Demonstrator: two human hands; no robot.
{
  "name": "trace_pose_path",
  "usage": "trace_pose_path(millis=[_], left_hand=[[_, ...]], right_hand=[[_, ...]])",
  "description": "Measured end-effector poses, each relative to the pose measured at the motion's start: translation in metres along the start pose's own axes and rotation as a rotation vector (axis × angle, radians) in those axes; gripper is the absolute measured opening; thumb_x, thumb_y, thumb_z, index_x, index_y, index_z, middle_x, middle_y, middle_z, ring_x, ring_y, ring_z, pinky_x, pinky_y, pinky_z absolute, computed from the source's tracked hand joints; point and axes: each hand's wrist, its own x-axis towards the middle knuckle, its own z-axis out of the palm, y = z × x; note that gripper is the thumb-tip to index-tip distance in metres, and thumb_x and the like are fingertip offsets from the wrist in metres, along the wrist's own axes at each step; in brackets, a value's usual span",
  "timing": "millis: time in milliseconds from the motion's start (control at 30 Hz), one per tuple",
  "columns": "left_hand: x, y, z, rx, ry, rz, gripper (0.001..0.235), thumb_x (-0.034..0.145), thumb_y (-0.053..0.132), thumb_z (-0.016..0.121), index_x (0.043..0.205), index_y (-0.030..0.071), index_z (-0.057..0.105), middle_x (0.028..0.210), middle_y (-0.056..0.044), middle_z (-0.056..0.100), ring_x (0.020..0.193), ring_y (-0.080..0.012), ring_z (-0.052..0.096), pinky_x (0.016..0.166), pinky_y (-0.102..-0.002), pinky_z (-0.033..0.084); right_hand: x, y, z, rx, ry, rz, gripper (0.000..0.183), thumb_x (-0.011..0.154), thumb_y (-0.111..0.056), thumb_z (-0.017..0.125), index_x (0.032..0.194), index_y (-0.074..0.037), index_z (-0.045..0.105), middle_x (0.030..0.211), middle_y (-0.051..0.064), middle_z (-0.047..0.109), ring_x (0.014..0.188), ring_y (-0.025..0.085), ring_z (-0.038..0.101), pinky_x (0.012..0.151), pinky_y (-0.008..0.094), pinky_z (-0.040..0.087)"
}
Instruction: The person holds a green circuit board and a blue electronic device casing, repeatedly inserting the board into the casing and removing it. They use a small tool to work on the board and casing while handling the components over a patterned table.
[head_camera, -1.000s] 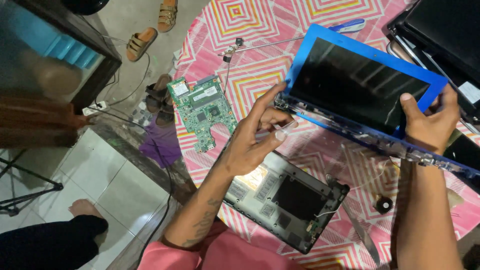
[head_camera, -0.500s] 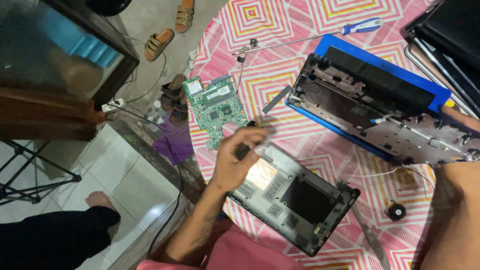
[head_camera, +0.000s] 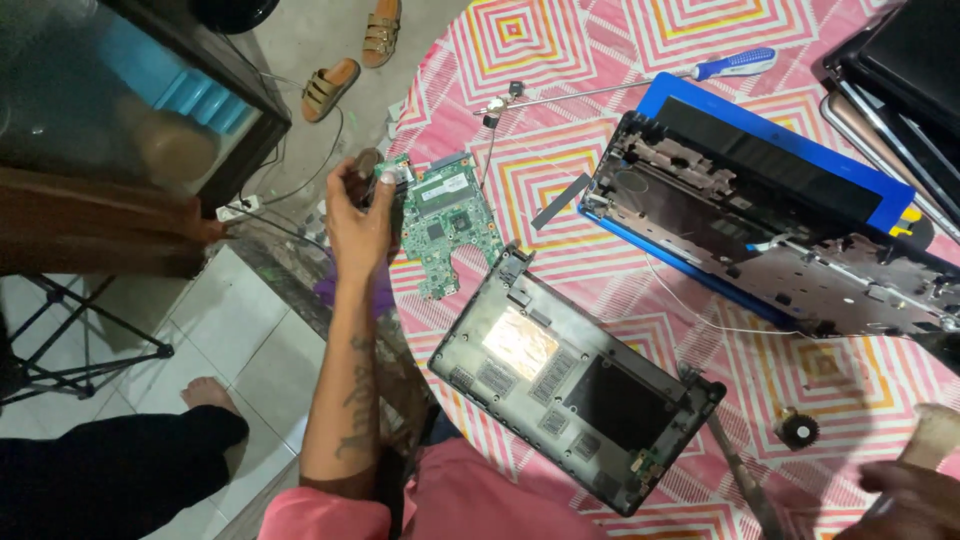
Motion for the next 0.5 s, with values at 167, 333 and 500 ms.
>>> trace_pose_path(millis=[167,333,500], left_hand=[[0.021,-0.016,0.008,-0.094,0.007,-0.022,0.022,0.092,0.023,0.075,0.084,0.017,0.055,0.076,0.007,0.052,0.07,-0.0056,0.048,0.065,-0.026,0.04],[0.013,-0.019,-0.004,-0.5,-0.054,0.094,0.026,0.102,0.021,0.061,0.089,0.017,0.038,0.069,0.009,0.024,0.062,-0.0035,0.021,0.059,-0.026,0.02],[0.005,-0.024,-0.008,-0.675,-0.06,-0.049,0.02,0.098,0.014,0.067,0.1,0.016,0.046,0.063,0.01,0.03,0.062,-0.0018,0.035,0.064,-0.023,0.035]], right_hand=[[-0.019,0.069,0.055,0.298,-0.092,-0.095,0.012,0.087,-0.008,0.065,0.095,0.002,0.067,0.098,0.018,0.069,0.09,0.02,0.069,0.072,0.022,0.057],[-0.01,0.056,0.067,0.218,-0.149,-0.157,0.008,0.087,-0.006,0.063,0.088,0.0,0.068,0.089,0.016,0.069,0.087,0.024,0.069,0.081,0.031,0.054],[0.007,0.044,0.079,0.232,-0.285,-0.254,0.007,0.088,-0.008,0.065,0.089,-0.003,0.069,0.09,0.012,0.071,0.086,0.021,0.071,0.081,0.031,0.055]])
